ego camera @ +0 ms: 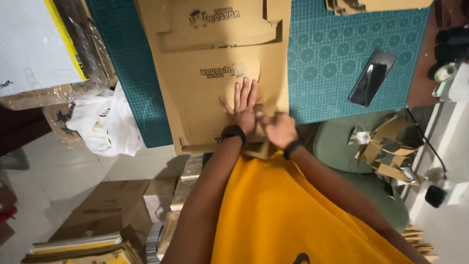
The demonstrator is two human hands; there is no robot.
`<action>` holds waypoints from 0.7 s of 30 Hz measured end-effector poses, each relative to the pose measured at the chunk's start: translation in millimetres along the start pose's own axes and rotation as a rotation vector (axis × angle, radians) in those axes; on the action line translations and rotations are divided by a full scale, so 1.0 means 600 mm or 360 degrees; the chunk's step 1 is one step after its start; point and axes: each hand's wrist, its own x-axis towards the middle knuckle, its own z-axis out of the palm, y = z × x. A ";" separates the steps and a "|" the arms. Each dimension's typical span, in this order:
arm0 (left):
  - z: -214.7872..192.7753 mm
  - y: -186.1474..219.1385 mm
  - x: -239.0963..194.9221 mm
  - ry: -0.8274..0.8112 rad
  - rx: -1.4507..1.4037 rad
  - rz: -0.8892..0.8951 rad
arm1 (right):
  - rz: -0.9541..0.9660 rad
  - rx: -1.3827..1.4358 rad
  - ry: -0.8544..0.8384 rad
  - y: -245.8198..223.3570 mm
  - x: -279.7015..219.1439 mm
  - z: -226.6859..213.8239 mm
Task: Manually separating pre-cut cardboard shapes from larger sheets by punching them out.
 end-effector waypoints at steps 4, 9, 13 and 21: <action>-0.051 0.026 -0.017 -0.0356 0.0044 -0.0056 | 0.0353 0.0654 -0.0229 0.019 -0.005 -0.025; -0.093 0.042 -0.014 -0.0444 0.0257 -0.0201 | 0.0633 0.2048 -0.0764 -0.027 -0.003 -0.071; -0.093 0.035 -0.004 -0.0565 0.0271 -0.0209 | 0.0700 0.2073 -0.0793 -0.036 0.006 -0.069; -0.136 0.054 0.005 -0.0772 0.0157 -0.0293 | 0.0626 0.2050 -0.0977 0.020 0.064 -0.057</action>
